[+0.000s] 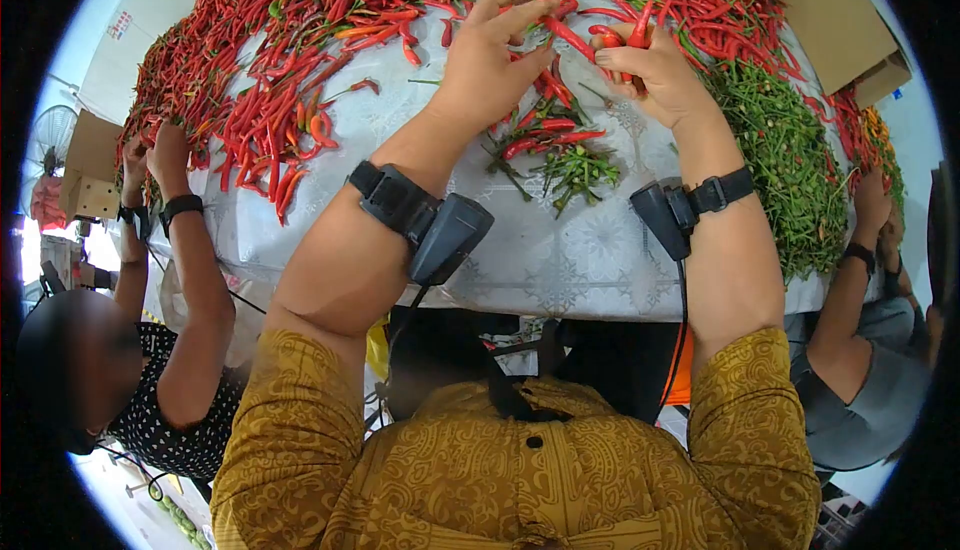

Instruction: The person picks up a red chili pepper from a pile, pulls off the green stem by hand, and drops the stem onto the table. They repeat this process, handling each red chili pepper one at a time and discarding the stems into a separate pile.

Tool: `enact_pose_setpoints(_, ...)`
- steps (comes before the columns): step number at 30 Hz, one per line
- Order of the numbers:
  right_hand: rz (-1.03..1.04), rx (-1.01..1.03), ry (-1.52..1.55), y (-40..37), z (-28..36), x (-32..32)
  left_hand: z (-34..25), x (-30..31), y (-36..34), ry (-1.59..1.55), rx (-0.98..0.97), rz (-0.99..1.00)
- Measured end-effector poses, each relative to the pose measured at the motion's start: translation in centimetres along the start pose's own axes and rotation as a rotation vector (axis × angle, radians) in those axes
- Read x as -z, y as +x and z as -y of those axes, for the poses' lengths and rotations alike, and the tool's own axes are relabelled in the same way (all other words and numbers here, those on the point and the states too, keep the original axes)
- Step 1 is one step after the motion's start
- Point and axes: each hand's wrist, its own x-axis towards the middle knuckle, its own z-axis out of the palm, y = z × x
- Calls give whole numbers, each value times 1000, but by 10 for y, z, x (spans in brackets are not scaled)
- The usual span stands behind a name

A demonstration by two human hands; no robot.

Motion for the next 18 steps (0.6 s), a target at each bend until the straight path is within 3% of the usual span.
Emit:
enact_pose_setpoints(3, 121, -11, 134, -3, 1, -2, 2, 1, -2, -9, 66, 74)
enact_pose_setpoints(6, 231, -1, 384, 6, -5, 5, 6, 0, -2, -20, -36, 18)
enact_pose_setpoints(12, 121, 150, 398, 9, -8, -1, -4, -3, -4, -258, 186, 79)
enact_pose_setpoints(14, 101, 173, 313, 7, -6, -10, -7, 0, -4, -254, 302, 335)
enact_pose_setpoints(18, 51, 257, 275, 8, -9, -14, -5, -1, -4, -250, 255, 344)
